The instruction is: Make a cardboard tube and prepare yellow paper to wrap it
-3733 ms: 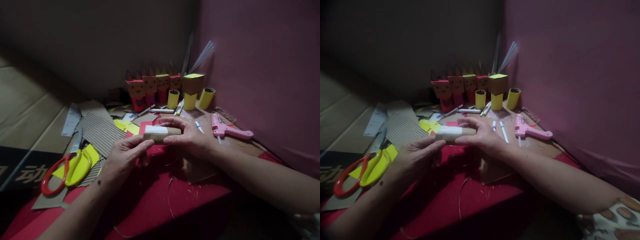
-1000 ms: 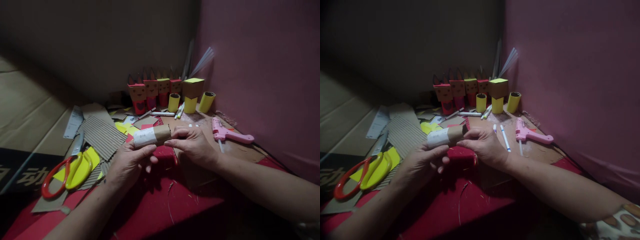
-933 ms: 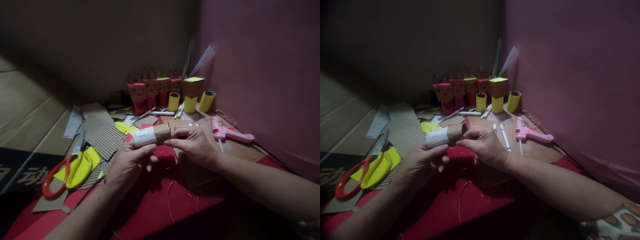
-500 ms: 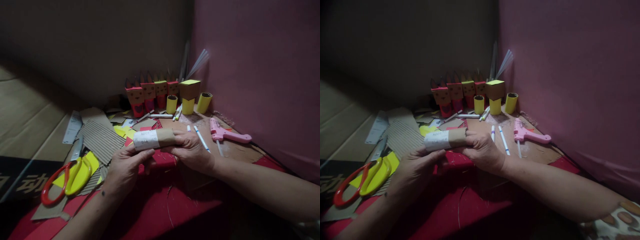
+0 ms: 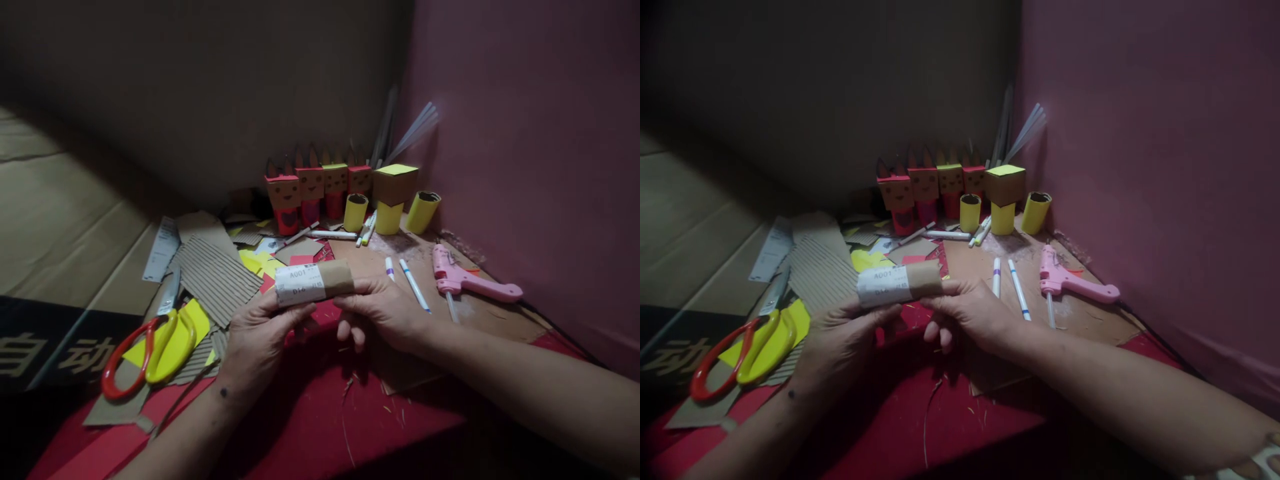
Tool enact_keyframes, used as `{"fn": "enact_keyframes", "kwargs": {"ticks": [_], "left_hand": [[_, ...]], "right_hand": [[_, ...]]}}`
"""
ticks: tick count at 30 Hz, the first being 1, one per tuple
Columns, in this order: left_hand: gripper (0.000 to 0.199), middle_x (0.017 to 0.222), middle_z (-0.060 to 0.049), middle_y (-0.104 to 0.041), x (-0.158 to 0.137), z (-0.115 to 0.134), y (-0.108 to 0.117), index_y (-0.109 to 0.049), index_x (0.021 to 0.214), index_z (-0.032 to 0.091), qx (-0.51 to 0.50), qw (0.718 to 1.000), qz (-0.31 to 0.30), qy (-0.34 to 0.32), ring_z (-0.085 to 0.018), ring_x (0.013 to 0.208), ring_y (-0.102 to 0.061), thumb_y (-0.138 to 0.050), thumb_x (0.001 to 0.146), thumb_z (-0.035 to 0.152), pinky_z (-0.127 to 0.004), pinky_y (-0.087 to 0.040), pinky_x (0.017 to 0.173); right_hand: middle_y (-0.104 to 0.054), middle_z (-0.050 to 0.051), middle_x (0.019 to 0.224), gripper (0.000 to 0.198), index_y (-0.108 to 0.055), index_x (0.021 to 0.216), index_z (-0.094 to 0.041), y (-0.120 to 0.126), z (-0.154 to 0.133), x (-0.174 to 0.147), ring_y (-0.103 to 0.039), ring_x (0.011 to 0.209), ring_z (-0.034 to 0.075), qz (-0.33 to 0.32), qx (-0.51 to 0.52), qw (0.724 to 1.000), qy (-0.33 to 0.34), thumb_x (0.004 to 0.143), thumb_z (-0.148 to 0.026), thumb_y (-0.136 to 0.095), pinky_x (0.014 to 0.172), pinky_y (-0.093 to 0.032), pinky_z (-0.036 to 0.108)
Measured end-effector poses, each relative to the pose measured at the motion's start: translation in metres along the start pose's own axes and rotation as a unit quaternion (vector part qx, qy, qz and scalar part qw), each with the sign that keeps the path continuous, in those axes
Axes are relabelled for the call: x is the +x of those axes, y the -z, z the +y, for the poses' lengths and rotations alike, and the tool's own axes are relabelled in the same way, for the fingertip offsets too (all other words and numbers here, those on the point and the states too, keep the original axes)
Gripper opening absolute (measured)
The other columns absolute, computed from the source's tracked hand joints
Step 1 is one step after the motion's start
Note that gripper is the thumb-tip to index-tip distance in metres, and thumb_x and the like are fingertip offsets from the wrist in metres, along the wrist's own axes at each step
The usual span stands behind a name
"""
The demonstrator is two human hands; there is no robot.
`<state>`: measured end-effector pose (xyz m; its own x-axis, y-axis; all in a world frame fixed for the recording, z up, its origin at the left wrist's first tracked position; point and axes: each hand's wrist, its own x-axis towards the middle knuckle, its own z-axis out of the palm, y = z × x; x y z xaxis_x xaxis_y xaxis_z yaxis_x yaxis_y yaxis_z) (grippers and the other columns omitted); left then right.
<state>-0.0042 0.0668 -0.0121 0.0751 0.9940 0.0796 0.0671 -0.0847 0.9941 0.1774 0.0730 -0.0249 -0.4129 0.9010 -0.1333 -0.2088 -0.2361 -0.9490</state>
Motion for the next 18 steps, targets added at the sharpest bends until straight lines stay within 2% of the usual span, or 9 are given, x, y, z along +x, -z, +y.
{"fn": "enact_keyframes", "kwargs": {"ticks": [2,5,9,14,16,18], "left_hand": [[0.014,0.057,0.001,-0.066,-0.0006,0.0002,-0.002,-0.073,0.079,0.015,-0.014,1.0,-0.007,0.014,-0.009,0.049,-0.056,-0.075,0.068,0.023,-0.018,-0.046,0.048],[0.017,0.057,0.001,-0.066,-0.0005,0.0016,-0.0037,-0.073,0.083,0.015,-0.022,0.999,-0.025,0.034,-0.01,0.048,-0.056,-0.074,0.07,0.026,-0.018,-0.045,0.044],[0.02,0.06,0.004,-0.066,0.0023,0.0021,-0.001,-0.073,0.09,0.019,-0.01,1.0,-0.02,0.016,-0.007,0.048,-0.054,-0.074,0.071,0.024,-0.015,-0.045,0.045],[0.009,0.057,0.002,-0.065,0.0028,0.0028,-0.0004,-0.076,0.079,0.019,-0.037,0.999,-0.025,0.006,-0.008,0.047,-0.055,-0.073,0.071,0.021,-0.015,-0.044,0.042],[0.008,0.063,0.001,-0.068,0.0015,0.004,-0.0024,-0.077,0.078,0.02,-0.048,0.998,-0.029,-0.006,-0.008,0.048,-0.055,-0.074,0.07,0.02,-0.016,-0.046,0.043],[0.013,0.073,0.001,-0.071,0.0002,0.0056,-0.0048,-0.077,0.081,0.023,-0.049,0.998,-0.033,-0.016,-0.008,0.052,-0.057,-0.074,0.069,0.018,-0.017,-0.048,0.046]], "right_hand": [[-0.067,0.002,0.054,0.028,-0.07,0.1,-0.014,0.0009,-0.0001,0.001,-0.055,0.038,0.008,-0.002,0.024,1.0,-0.004,0.077,-0.03,-0.067,0.038,-0.04,0.017],[-0.068,0.002,0.058,0.026,-0.071,0.097,-0.014,0.0024,0.0007,0.0018,-0.058,0.042,0.009,0.023,0.04,0.999,0.024,0.074,-0.028,-0.069,0.043,-0.045,0.019],[-0.069,0.003,0.062,0.021,-0.072,0.093,-0.014,0.0039,0.0007,0.0028,-0.061,0.047,0.009,0.042,0.051,0.996,0.054,0.075,-0.026,-0.069,0.049,-0.048,0.02],[-0.072,0.006,0.073,0.031,-0.071,0.1,-0.015,0.0028,0.0019,0.0052,-0.065,0.053,0.013,0.0,0.074,0.997,0.032,0.072,-0.026,-0.073,0.053,-0.053,0.025],[-0.072,0.006,0.072,0.032,-0.072,0.099,-0.015,0.0022,0.0037,0.0059,-0.066,0.054,0.015,-0.021,0.087,0.996,0.024,0.069,-0.026,-0.076,0.053,-0.054,0.026],[-0.072,0.006,0.069,0.028,-0.074,0.092,-0.014,0.0024,0.0055,0.0062,-0.066,0.053,0.015,-0.015,0.094,0.995,0.031,0.067,-0.026,-0.077,0.054,-0.054,0.027]]}}
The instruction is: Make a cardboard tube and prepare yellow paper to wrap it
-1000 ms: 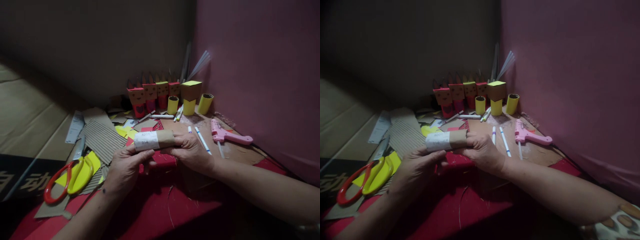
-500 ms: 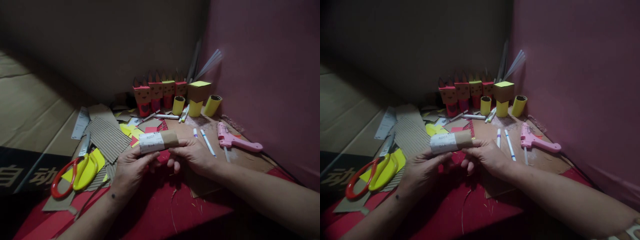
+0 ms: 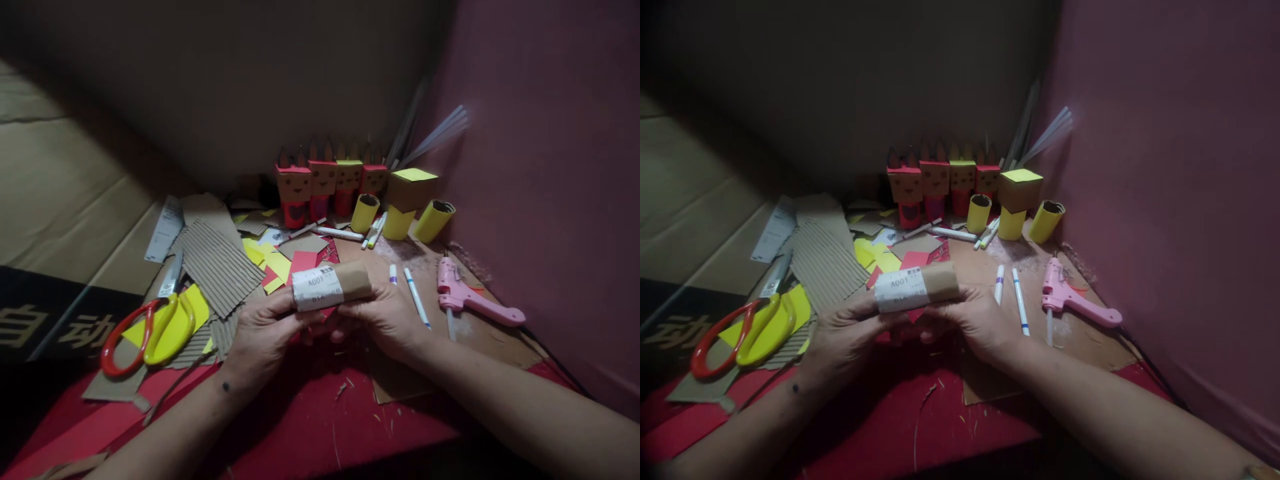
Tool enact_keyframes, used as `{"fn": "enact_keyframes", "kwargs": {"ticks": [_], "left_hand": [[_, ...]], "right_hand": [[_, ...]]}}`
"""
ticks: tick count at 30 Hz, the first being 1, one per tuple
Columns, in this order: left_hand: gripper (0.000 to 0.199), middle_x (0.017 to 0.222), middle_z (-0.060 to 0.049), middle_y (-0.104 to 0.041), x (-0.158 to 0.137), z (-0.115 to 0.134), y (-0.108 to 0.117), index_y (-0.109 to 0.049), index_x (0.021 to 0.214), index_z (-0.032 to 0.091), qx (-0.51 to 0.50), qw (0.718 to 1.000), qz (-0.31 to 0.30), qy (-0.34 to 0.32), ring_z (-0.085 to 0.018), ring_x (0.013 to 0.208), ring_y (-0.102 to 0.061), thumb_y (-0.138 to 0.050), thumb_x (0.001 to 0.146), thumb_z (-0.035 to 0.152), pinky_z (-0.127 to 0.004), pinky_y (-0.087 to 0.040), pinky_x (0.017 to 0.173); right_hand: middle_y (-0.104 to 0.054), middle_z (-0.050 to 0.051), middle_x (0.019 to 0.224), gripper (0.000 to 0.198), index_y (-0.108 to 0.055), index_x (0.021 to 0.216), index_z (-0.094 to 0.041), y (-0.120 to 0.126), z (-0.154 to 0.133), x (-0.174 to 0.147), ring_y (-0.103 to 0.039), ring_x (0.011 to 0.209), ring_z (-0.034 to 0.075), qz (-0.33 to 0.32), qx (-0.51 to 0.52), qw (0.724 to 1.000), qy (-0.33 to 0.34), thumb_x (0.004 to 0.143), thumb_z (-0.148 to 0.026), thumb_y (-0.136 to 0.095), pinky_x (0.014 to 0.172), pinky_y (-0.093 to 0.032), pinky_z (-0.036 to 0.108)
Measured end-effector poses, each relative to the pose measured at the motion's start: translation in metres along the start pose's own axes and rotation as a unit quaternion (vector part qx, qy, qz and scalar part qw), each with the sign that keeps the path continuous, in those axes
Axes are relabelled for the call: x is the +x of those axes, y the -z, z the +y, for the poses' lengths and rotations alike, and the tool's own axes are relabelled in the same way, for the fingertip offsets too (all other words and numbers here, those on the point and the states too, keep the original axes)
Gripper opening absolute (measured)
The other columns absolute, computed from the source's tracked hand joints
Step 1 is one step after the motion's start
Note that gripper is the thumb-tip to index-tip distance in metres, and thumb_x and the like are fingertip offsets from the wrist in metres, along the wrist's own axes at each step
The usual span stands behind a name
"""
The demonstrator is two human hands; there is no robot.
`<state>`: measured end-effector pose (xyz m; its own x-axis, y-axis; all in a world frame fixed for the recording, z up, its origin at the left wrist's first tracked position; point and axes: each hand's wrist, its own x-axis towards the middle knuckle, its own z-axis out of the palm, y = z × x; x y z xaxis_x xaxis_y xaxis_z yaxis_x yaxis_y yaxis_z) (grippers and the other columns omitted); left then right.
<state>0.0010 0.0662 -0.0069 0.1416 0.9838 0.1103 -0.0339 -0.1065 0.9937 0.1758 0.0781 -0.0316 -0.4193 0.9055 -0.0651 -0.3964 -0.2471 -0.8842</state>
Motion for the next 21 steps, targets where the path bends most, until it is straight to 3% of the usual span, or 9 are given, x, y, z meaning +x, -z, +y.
{"fn": "enact_keyframes", "kwargs": {"ticks": [7,13,16,21], "left_hand": [[0.021,0.076,0.0,-0.073,0.002,0.002,-0.006,-0.077,0.089,0.022,0.008,0.999,-0.032,0.012,-0.012,0.06,-0.063,-0.073,0.07,0.015,-0.018,-0.051,0.052],[0.013,0.087,-0.001,-0.073,0.005,-0.002,-0.002,-0.077,0.081,0.023,0.098,0.988,0.002,-0.117,-0.016,0.083,-0.065,-0.07,0.072,0.017,-0.024,-0.051,0.079],[0.013,0.085,-0.003,-0.072,0.005,-0.003,0.003,-0.076,0.079,0.022,0.186,0.969,0.01,-0.16,-0.016,0.08,-0.065,-0.064,0.078,0.02,-0.025,-0.051,0.075],[0.013,0.08,-0.006,-0.069,0.002,-0.004,0.013,-0.072,0.071,0.021,0.328,0.908,-0.016,-0.26,-0.017,0.073,-0.063,-0.061,0.079,0.021,-0.026,-0.05,0.069]], "right_hand": [[-0.071,0.006,0.066,0.016,-0.075,0.08,-0.014,0.004,0.001,0.001,-0.064,0.054,0.014,0.041,-0.007,0.999,0.029,0.068,-0.024,-0.076,0.056,-0.054,0.026],[-0.071,0.004,0.069,0.024,-0.075,0.082,-0.016,0.001,-0.001,0.002,-0.065,0.06,0.016,0.036,0.006,0.999,0.037,0.061,-0.025,-0.08,0.065,-0.055,0.032],[-0.072,0.003,0.076,0.031,-0.073,0.088,-0.018,0.001,-0.007,0.001,-0.065,0.066,0.016,0.036,0.014,0.999,0.038,0.059,-0.026,-0.081,0.067,-0.054,0.032],[-0.072,0.003,0.078,0.024,-0.073,0.081,-0.019,0.004,-0.016,0.003,-0.064,0.072,0.017,0.062,0.047,0.996,0.043,0.06,-0.028,-0.081,0.076,-0.051,0.033]]}}
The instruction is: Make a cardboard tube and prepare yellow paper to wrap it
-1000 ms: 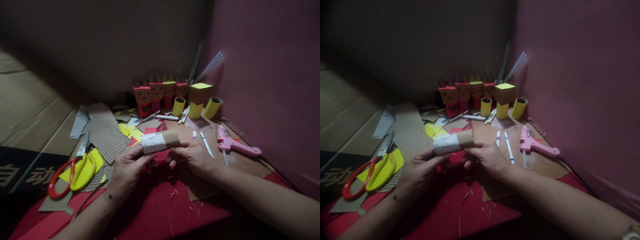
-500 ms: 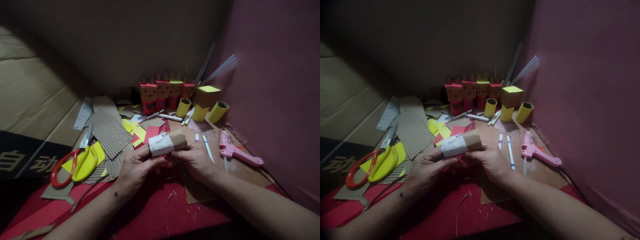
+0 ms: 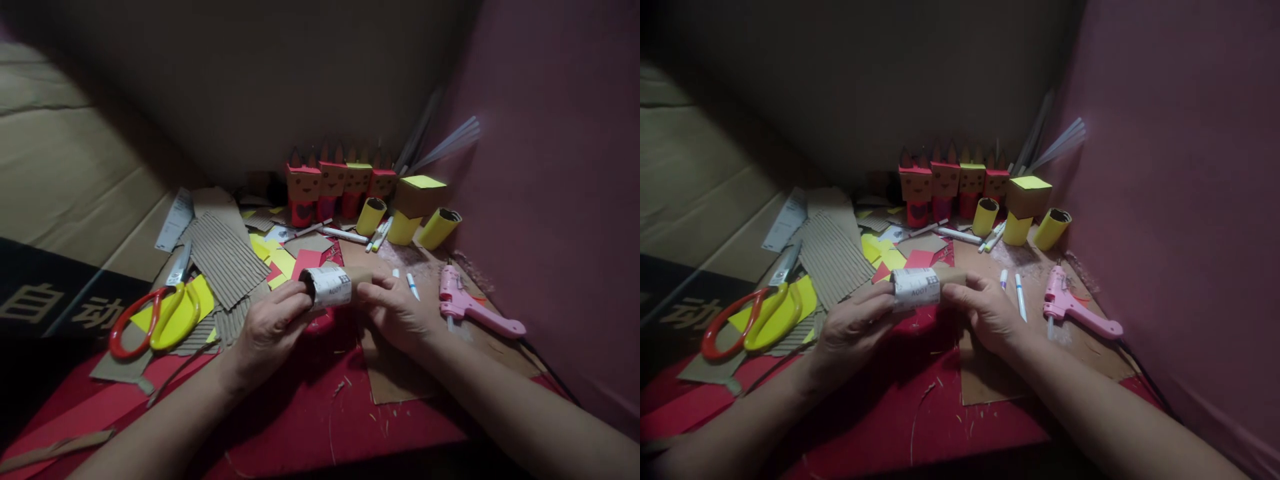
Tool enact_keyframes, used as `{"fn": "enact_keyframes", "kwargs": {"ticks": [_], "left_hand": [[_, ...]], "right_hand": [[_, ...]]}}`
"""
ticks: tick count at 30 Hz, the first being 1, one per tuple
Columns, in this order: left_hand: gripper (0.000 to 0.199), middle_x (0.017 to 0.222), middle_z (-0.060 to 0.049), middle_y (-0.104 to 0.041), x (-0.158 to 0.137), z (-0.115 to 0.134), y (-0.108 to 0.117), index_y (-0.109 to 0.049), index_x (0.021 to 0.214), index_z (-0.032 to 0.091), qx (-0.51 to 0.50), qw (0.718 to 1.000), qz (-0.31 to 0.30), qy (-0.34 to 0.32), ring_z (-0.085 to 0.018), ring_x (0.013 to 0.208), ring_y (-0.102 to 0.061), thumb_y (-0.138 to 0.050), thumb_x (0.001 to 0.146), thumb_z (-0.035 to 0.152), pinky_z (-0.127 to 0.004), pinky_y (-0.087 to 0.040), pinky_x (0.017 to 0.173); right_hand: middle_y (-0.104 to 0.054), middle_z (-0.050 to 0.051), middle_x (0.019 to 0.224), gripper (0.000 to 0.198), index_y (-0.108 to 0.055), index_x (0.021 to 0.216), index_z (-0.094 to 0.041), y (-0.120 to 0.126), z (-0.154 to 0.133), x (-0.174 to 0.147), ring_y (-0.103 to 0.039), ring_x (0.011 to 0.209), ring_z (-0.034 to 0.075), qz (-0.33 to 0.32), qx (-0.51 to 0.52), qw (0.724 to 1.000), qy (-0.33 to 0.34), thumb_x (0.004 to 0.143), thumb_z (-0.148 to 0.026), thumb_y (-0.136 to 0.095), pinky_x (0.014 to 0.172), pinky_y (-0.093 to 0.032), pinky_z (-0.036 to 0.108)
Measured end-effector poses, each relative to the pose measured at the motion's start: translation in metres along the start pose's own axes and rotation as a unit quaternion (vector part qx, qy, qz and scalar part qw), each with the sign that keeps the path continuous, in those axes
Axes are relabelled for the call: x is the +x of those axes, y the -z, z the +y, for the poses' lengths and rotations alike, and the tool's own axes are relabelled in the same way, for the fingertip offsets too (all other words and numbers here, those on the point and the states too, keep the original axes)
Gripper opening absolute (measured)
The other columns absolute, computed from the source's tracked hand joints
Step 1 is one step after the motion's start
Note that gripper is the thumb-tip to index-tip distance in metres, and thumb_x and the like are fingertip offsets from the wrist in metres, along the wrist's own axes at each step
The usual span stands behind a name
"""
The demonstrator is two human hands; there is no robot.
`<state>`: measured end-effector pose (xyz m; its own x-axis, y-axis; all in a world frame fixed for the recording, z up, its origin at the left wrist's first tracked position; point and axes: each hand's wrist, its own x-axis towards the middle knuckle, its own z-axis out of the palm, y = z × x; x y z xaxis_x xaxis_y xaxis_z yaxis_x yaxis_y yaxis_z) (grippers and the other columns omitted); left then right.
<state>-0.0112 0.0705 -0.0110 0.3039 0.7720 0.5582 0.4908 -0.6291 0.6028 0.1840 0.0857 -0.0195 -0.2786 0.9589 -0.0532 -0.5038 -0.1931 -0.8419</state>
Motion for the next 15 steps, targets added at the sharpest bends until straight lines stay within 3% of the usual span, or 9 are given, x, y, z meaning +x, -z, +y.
{"fn": "enact_keyframes", "kwargs": {"ticks": [5,8,10,12,15], "left_hand": [[0.016,0.099,-0.012,-0.071,-0.004,0.002,0.004,-0.072,0.09,0.018,0.021,0.999,0.033,-0.034,-0.02,0.089,-0.066,-0.068,0.075,0.018,-0.028,-0.051,0.081],[0.017,0.099,-0.01,-0.072,-0.003,0.007,0.005,-0.073,0.09,0.019,-0.02,0.999,0.038,-0.001,-0.021,0.093,-0.066,-0.071,0.074,0.022,-0.029,-0.05,0.085],[0.015,0.095,-0.007,-0.072,-0.001,0.01,0.006,-0.073,0.088,0.02,-0.068,0.994,0.051,0.065,-0.019,0.086,-0.066,-0.071,0.074,0.026,-0.028,-0.052,0.079],[0.016,0.084,-0.003,-0.072,0.001,0.011,0.006,-0.073,0.087,0.021,-0.141,0.976,0.042,0.162,-0.014,0.064,-0.064,-0.071,0.074,0.029,-0.024,-0.052,0.06],[0.022,0.055,0.001,-0.064,0.004,0.009,0.004,-0.072,0.09,0.018,-0.273,0.914,-0.012,0.3,-0.009,0.038,-0.051,-0.069,0.075,0.034,-0.019,-0.04,0.038]], "right_hand": [[-0.072,0.003,0.075,0.019,-0.074,0.078,-0.019,0.004,0.001,0.004,-0.064,0.071,0.018,-0.004,0.017,1.0,-0.009,0.06,-0.023,-0.079,0.074,-0.052,0.035],[-0.072,0.003,0.077,0.017,-0.075,0.081,-0.021,0.007,0.002,0.005,-0.065,0.074,0.019,-0.008,0.003,1.0,0.01,0.065,-0.023,-0.077,0.077,-0.051,0.037],[-0.072,0.003,0.088,0.017,-0.075,0.086,-0.023,0.008,0.001,0.003,-0.065,0.084,0.02,-0.009,-0.044,0.998,0.037,0.068,-0.023,-0.075,0.082,-0.05,0.038],[-0.068,0.003,0.106,0.019,-0.074,0.09,-0.025,0.006,-0.002,-0.001,-0.06,0.102,0.022,-0.008,-0.131,0.986,0.101,0.071,-0.022,-0.073,0.092,-0.045,0.04],[-0.059,0.003,0.121,0.017,-0.075,0.089,-0.026,0.002,-0.006,-0.008,-0.048,0.121,0.023,0.002,-0.288,0.933,0.215,0.074,-0.02,-0.072,0.105,-0.035,0.041]]}}
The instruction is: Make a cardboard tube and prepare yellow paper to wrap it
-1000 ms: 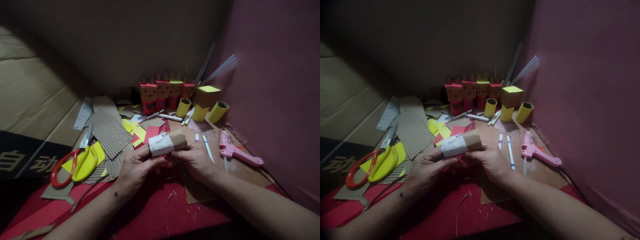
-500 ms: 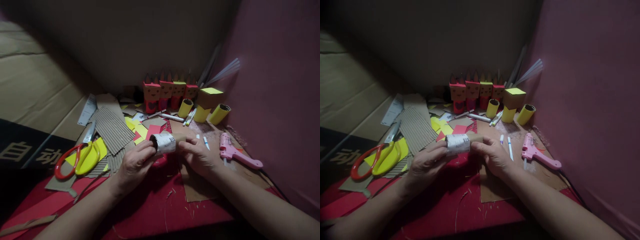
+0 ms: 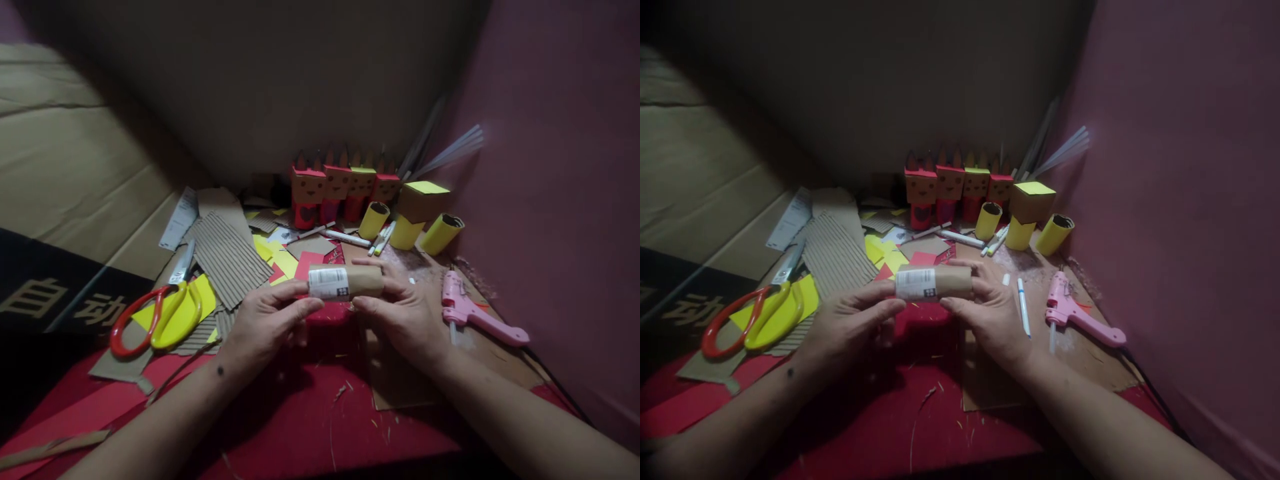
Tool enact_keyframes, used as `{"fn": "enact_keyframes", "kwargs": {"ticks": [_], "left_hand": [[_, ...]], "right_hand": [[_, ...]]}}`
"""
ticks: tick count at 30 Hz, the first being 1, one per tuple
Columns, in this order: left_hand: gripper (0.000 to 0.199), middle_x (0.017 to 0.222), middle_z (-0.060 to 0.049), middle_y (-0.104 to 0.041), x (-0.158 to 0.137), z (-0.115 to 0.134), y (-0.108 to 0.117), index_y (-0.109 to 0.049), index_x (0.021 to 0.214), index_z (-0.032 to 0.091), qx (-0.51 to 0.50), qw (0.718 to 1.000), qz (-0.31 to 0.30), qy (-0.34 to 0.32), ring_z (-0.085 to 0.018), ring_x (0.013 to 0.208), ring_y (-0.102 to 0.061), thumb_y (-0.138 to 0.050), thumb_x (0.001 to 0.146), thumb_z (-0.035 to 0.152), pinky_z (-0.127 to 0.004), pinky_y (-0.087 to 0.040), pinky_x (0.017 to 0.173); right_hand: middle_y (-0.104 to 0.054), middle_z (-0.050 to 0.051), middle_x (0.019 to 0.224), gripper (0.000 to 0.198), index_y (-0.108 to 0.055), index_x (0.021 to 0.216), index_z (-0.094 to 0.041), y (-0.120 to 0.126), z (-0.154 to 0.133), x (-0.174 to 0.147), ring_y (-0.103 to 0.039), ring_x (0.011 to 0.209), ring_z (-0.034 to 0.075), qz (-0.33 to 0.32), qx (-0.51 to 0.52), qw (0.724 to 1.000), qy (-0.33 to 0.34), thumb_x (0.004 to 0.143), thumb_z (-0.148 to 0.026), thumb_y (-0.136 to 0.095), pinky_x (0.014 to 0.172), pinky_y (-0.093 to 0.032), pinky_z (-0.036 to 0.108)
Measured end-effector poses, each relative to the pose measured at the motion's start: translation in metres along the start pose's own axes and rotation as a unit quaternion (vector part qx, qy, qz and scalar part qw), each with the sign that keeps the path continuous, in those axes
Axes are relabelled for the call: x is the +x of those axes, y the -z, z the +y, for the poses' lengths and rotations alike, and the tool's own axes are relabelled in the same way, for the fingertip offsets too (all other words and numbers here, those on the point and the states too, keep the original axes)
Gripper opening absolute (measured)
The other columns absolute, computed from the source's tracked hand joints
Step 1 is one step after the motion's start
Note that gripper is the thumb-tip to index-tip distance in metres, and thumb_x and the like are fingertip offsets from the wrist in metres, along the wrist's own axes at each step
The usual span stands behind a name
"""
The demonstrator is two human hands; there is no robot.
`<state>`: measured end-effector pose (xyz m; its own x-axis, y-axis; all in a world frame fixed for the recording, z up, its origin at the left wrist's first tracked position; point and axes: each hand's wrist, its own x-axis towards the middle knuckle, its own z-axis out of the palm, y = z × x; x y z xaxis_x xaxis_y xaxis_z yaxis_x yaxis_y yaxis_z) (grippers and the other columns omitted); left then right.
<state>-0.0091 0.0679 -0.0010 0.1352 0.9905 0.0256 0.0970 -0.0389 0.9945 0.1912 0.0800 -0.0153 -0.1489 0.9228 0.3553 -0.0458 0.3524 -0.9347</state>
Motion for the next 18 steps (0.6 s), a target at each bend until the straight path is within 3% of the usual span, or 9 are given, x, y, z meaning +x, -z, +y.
{"fn": "enact_keyframes", "kwargs": {"ticks": [2,4,7,11,18], "left_hand": [[0.023,0.046,0.001,-0.06,0.003,-0.001,0.0,-0.07,0.088,0.015,-0.068,0.995,-0.026,0.062,-0.009,0.035,-0.049,-0.068,0.076,0.034,-0.018,-0.039,0.037],[0.022,0.049,-0.001,-0.063,0.005,-0.003,0.0,-0.069,0.084,0.012,-0.119,0.989,-0.039,0.084,-0.009,0.036,-0.051,-0.068,0.076,0.032,-0.018,-0.041,0.038],[0.017,0.057,-0.004,-0.068,0.008,-0.004,-0.001,-0.068,0.082,0.012,-0.152,0.984,-0.052,0.08,-0.009,0.041,-0.056,-0.069,0.076,0.027,-0.018,-0.046,0.044],[0.022,0.065,-0.006,-0.071,0.01,-0.007,-0.002,-0.068,0.092,0.013,-0.182,0.977,-0.074,0.077,-0.011,0.047,-0.061,-0.069,0.077,0.029,-0.019,-0.048,0.046],[0.019,0.059,-0.005,-0.067,0.015,-0.011,-0.001,-0.066,0.084,0.013,-0.286,0.946,-0.109,0.109,-0.01,0.041,-0.058,-0.071,0.076,0.029,-0.016,-0.045,0.039]], "right_hand": [[-0.056,0.003,0.123,0.015,-0.075,0.089,-0.027,-0.001,-0.003,-0.003,-0.046,0.122,0.023,0.006,-0.077,0.996,0.048,0.076,-0.021,-0.071,0.107,-0.033,0.041],[-0.054,0.004,0.125,0.016,-0.073,0.093,-0.027,-0.002,-0.004,-0.005,-0.045,0.124,0.023,0.006,-0.113,0.991,0.075,0.078,-0.022,-0.07,0.106,-0.034,0.041],[-0.051,0.004,0.129,0.017,-0.072,0.095,-0.026,-0.003,-0.004,-0.005,-0.042,0.126,0.023,-0.004,-0.108,0.992,0.066,0.079,-0.023,-0.069,0.107,-0.034,0.04],[-0.05,0.004,0.13,0.017,-0.072,0.096,-0.026,-0.002,-0.005,-0.003,-0.043,0.126,0.023,-0.006,-0.096,0.994,0.046,0.081,-0.022,-0.066,0.106,-0.036,0.039],[-0.048,0.007,0.13,0.02,-0.066,0.089,-0.024,-0.004,-0.005,-0.007,-0.044,0.126,0.024,-0.005,-0.153,0.975,0.162,0.077,-0.008,-0.063,0.105,-0.036,0.042]]}}
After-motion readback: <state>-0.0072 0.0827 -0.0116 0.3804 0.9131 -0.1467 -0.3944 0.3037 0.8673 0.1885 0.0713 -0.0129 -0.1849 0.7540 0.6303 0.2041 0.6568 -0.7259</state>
